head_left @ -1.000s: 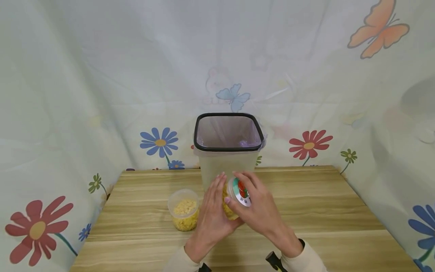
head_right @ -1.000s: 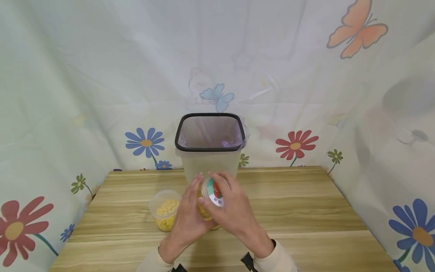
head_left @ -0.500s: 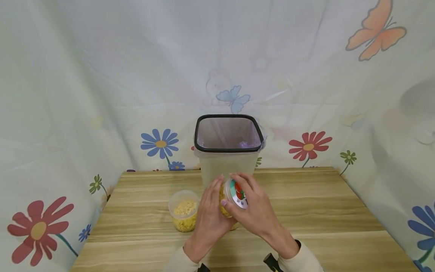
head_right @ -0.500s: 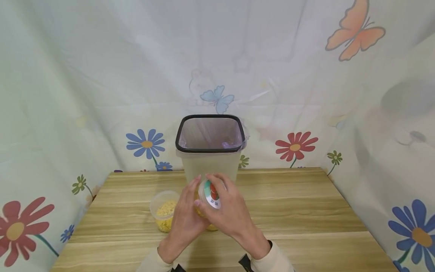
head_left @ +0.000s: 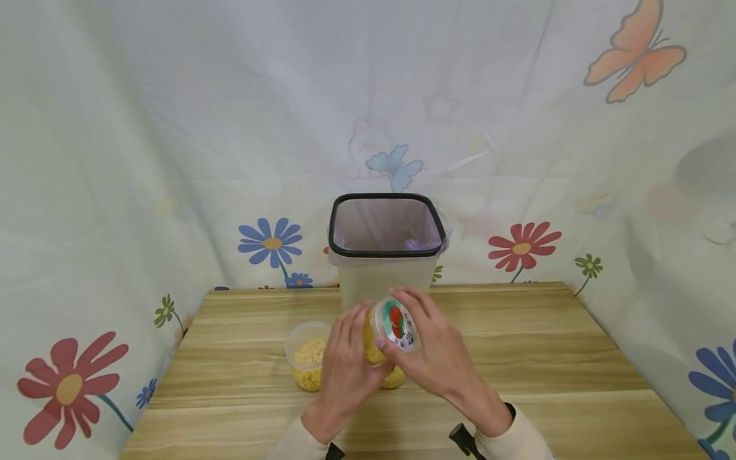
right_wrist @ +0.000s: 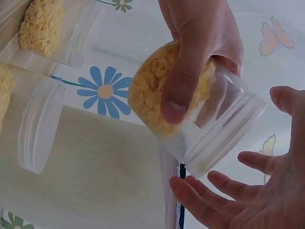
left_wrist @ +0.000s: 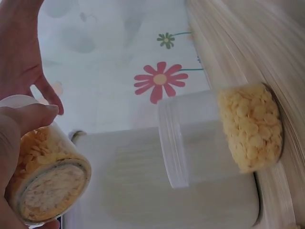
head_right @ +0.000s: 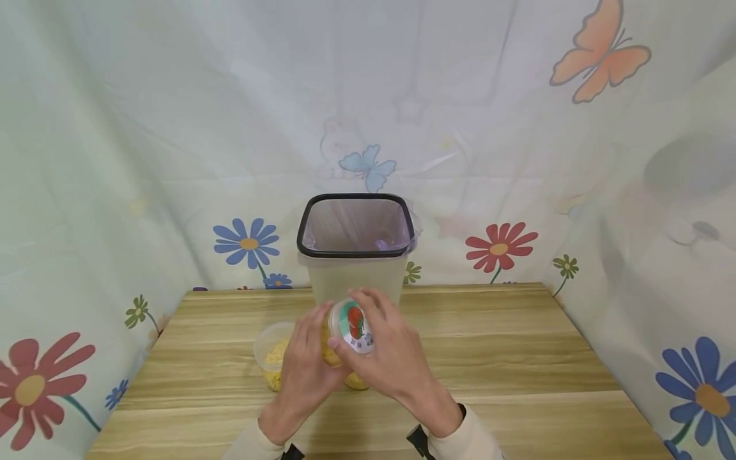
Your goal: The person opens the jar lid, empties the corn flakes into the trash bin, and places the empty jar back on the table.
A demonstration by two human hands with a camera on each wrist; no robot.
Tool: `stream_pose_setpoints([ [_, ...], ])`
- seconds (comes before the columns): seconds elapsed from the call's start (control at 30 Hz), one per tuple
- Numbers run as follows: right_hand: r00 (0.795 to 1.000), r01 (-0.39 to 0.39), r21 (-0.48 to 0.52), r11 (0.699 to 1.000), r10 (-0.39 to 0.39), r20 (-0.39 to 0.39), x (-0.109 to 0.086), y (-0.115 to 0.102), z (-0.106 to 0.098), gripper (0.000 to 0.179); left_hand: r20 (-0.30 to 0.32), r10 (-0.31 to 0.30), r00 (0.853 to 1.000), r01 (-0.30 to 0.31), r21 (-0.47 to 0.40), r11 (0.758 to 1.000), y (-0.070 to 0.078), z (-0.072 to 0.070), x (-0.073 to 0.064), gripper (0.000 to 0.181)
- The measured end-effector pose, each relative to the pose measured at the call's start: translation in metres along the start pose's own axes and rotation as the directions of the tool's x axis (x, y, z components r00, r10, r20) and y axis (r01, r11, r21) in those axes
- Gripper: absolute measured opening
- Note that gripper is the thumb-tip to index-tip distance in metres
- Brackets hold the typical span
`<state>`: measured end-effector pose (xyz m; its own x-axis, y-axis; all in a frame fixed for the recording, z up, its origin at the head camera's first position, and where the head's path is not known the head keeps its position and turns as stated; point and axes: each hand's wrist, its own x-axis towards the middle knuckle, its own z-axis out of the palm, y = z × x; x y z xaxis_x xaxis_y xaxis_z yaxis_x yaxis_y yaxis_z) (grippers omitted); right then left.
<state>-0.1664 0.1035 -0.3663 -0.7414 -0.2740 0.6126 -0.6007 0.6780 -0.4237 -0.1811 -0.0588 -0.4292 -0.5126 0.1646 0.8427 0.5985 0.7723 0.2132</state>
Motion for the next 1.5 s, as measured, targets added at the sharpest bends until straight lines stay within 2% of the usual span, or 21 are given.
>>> stream_pose_setpoints([
  [0.2,0.995,-0.063,-0.010,0.998,0.064,0.077,0.001,0.001,0.003,0.067,-0.028,0.075,0.997,-0.073,0.090,0.993,-0.006,-0.001,-0.003,0.095],
  [0.37,0.994,-0.073,-0.003,0.997,0.073,0.082,0.000,0.001,0.004,0.065,-0.037,0.108,0.993,-0.102,0.133,0.986,-0.008,-0.002,-0.005,0.099],
  [0.77,0.989,-0.087,0.112,0.990,0.072,0.128,-0.001,0.003,0.004,0.066,-0.011,0.099,0.995,-0.097,0.111,0.989,-0.010,-0.002,-0.008,0.098],
  [1.5,0.983,-0.057,0.218,0.974,0.016,0.184,-0.001,0.014,-0.001,0.068,0.042,0.094,0.995,-0.096,0.054,0.994,-0.009,-0.004,-0.008,0.098],
])
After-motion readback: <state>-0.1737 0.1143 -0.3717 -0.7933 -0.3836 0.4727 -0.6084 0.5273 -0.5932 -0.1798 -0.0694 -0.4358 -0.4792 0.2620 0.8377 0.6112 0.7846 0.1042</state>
